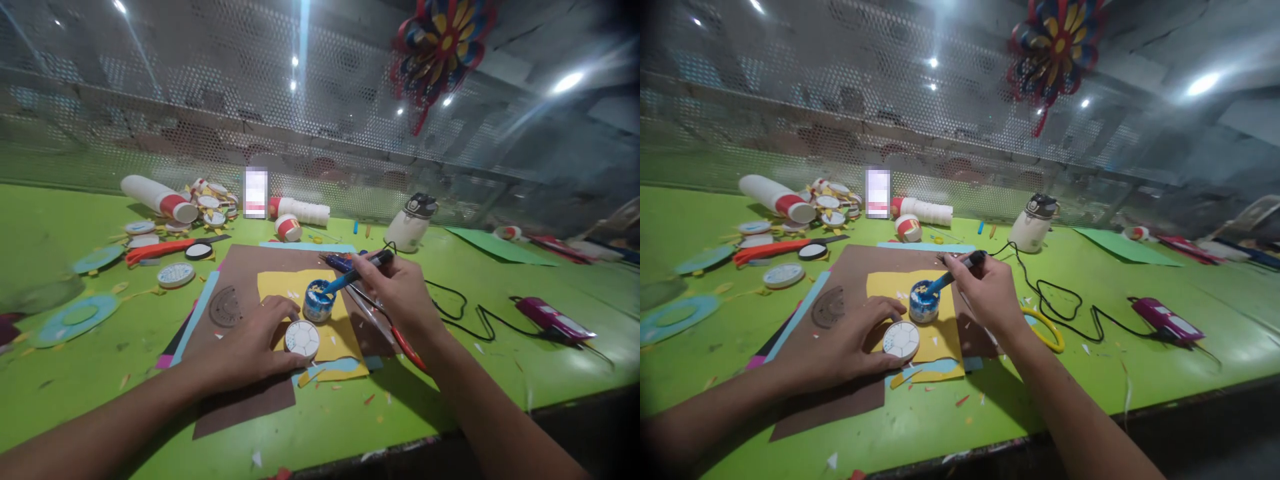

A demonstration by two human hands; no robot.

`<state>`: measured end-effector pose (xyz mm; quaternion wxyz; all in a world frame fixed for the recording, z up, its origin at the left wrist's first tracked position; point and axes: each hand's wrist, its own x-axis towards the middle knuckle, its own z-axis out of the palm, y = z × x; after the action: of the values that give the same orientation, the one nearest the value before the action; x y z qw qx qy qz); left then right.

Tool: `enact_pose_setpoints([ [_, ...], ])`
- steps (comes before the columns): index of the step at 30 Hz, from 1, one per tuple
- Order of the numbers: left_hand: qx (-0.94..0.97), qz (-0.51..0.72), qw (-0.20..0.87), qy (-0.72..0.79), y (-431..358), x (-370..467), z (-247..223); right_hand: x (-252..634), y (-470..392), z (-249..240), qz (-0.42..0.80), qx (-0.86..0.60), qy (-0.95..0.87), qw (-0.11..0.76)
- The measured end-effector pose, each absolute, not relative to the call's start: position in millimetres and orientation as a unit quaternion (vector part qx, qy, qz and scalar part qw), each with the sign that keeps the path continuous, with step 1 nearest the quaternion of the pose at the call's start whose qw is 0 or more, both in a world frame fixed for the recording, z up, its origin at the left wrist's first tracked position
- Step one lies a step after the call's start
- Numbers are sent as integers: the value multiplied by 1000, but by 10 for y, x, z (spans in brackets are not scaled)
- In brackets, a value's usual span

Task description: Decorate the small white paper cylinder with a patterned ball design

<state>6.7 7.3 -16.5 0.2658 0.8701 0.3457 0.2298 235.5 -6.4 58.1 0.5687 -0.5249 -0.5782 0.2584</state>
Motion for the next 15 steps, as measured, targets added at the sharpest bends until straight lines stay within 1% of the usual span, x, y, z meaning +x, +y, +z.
enact_pose_setpoints([
  [2,869,226,269,349,61,63,-153,2354,-107,632,267,-507,-557,601],
  [5,866,217,277,354,49,55,-139,2368,-120,618,294,-498,-542,610],
  [10,863,209,281,364,39,57,-114,2384,-94,525,398,-455,-479,636],
  [12,864,212,278,363,35,61,-99,2364,-110,511,435,-438,-461,638],
  [15,866,214,277,357,33,68,-76,2331,-171,494,476,-422,-463,617],
])
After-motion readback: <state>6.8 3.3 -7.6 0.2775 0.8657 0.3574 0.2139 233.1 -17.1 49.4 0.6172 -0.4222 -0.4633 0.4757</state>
